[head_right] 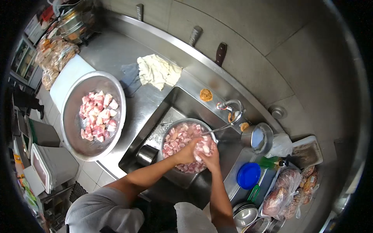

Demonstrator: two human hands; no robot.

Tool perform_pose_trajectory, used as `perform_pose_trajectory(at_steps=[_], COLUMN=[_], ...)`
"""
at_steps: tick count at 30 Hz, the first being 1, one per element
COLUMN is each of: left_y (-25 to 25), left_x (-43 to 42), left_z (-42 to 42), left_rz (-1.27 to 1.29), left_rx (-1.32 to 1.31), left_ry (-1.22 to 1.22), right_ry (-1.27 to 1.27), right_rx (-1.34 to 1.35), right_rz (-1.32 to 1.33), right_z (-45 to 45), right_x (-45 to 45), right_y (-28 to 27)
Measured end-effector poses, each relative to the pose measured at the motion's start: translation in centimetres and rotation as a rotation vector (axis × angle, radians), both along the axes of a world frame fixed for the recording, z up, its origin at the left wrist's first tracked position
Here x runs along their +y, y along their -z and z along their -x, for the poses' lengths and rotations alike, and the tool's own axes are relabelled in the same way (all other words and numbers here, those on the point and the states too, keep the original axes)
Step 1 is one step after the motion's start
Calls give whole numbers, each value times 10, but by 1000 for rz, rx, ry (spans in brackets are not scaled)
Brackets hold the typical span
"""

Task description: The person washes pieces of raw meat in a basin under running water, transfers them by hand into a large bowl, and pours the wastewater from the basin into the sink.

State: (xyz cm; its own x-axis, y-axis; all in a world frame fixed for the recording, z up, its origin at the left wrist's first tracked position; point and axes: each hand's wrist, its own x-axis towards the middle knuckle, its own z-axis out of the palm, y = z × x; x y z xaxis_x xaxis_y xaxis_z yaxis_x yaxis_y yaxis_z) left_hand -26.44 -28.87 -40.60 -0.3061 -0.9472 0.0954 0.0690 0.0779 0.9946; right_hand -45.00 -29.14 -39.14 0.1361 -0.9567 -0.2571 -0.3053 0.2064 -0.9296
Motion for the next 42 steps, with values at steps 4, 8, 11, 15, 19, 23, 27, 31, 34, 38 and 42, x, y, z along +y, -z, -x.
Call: perform_pose_trajectory(at_steps=[4,8,11,15,19,23,27,31,34,38,42], left_y=[-50,-82,-115,-197,-264,-288,-263,-224,-209,-226,-231], left_x=[15,33,41,55,72,88,101,128,136,121,96], left_z=[-1,-1,-24,-99,-201,-309,-412,-460,-447,-381,-283], left_rz=[99,79,250,414,558,539,309,50,159,341,357], left_rx=[3,98,153,162,4,-107,-837,-992,-796,-487,-382], left_ry=[22,61,31,-76,-267,-451,-607,-620,-772,-722,-451], right_ry=[94,141,108,21,-185,-391,-543,-599,-529,-482,-244], right_rx=[-147,-137,-41,-82,-143,-182,321,239,216,250,331], right_rz=[40,127,306,353,530,520,808,598,246,175,-159], right_z=[-13,-29,-41,-117,-214,-327,-386,-368,-314,-194,-95], right_x=[25,50,59,66,61,47,12,18,19,9,40], right_y=[-71,-122,-145,-231,-294,-321,-304,-304,-265,-143,-76])
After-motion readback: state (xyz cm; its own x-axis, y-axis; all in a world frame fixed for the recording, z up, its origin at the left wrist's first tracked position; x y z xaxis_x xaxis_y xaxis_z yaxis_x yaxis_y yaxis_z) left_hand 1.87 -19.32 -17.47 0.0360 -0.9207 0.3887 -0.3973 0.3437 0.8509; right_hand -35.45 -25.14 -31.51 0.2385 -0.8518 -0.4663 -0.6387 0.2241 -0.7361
